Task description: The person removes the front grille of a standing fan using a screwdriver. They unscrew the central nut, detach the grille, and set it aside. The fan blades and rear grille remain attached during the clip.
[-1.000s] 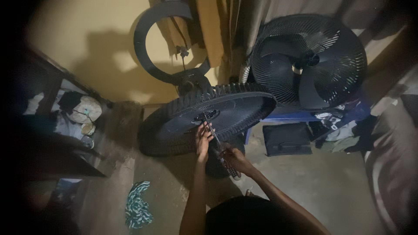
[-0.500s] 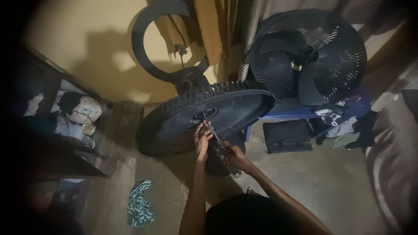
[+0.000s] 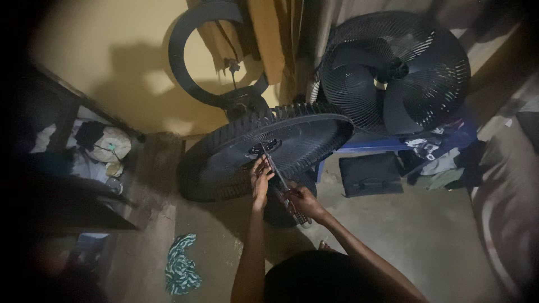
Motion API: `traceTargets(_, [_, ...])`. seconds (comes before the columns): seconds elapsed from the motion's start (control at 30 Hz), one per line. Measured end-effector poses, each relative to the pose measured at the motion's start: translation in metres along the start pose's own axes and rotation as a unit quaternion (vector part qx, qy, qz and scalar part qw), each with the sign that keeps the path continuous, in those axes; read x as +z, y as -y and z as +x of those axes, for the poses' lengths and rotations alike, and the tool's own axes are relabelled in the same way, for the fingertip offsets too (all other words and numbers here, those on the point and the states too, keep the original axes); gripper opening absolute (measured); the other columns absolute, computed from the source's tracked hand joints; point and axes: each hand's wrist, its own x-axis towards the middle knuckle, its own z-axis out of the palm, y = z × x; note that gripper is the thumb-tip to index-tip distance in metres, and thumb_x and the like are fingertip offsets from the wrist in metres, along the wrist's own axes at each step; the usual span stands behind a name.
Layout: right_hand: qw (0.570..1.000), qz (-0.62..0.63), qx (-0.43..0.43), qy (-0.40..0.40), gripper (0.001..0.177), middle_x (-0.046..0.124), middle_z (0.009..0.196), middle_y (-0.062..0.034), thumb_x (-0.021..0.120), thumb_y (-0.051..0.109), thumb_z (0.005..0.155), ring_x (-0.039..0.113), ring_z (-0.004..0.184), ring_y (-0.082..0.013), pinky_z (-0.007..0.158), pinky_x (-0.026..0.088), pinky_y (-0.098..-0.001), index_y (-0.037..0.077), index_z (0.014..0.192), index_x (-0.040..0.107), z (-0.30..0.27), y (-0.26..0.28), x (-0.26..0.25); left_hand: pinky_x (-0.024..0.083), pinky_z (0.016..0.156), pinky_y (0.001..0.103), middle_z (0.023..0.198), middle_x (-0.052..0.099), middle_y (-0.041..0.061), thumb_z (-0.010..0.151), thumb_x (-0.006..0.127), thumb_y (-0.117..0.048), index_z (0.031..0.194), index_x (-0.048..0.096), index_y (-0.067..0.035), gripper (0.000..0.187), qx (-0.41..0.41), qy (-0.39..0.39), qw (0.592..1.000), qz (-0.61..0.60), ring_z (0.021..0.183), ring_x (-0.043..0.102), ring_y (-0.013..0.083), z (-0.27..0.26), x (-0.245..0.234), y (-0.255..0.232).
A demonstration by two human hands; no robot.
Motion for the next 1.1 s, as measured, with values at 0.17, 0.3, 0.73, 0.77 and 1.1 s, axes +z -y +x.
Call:
traceTargets(0.17, [1.0, 0.0, -0.026, 0.013, 0.028, 0.071, 0.085, -0.0066, 0.054, 0.021, 0.106, 0.065, 0.067, -0.0119, 0.056, 0.051, -0.0285, 0.0, 0.121, 0.067, 0.004, 0.0, 0.001, 0.063, 0.082, 0.033, 0.126, 0.071, 0.006, 0.091, 0.068, -0.007, 0.14, 0.061, -0.007, 0.049, 0.004, -0.004, 1.0, -0.031, 0.103, 0.071, 0.0183, 0.001, 0.001, 0.0])
traceTargets(0.3, [0.999, 0.02, -0.019, 0.015, 0.027, 0.07, 0.088, -0.0044, 0.055, 0.019, 0.104, 0.065, 0.066, -0.0122, 0.056, 0.051, -0.0284, 0.002, 0.124, 0.061, 0.009, -0.008, 0.001, 0.063, 0.077, 0.032, 0.128, 0.07, 0.004, 0.092, 0.067, -0.009, 0.141, 0.06, -0.009, 0.049, 0.007, 0.0, 1.0, -0.011, 0.104, 0.071, 0.0158, 0.004, -0.001, 0.003])
traceTargets(0.73, [0.992, 0.117, -0.028, 0.036, 0.036, 0.07, 0.105, -0.0118, 0.05, 0.021, 0.104, 0.068, 0.081, -0.0158, 0.071, 0.058, -0.0324, 0.008, 0.138, 0.05, 0.014, -0.021, -0.001, 0.057, 0.073, 0.032, 0.132, 0.071, 0.006, 0.091, 0.068, -0.012, 0.142, 0.056, -0.01, 0.052, 0.026, 0.024, 0.997, -0.061, 0.106, 0.069, 0.0174, 0.002, -0.001, 0.002])
traceTargets(0.77, [0.985, 0.163, -0.028, 0.05, 0.043, 0.07, 0.11, -0.0112, 0.047, 0.022, 0.102, 0.069, 0.087, -0.0152, 0.076, 0.059, -0.032, 0.015, 0.144, 0.045, 0.014, -0.022, -0.003, 0.058, 0.077, 0.032, 0.133, 0.071, 0.006, 0.093, 0.068, -0.015, 0.143, 0.057, -0.011, 0.051, 0.02, 0.028, 0.998, -0.044, 0.109, 0.069, 0.017, 0.0, 0.0, 0.0])
traceTargets(1.1, [0.98, 0.179, 0.087, -0.003, 0.043, 0.067, 0.097, -0.0083, 0.052, 0.028, 0.105, 0.065, 0.082, -0.0154, 0.07, 0.055, -0.0351, 0.009, 0.144, 0.053, 0.012, 0.0, 0.002, 0.058, 0.09, 0.038, 0.132, 0.069, 0.007, 0.098, 0.066, -0.021, 0.147, 0.05, -0.014, 0.052, 0.023, 0.053, 0.998, -0.019, 0.117, 0.066, 0.0185, -0.005, -0.001, -0.007])
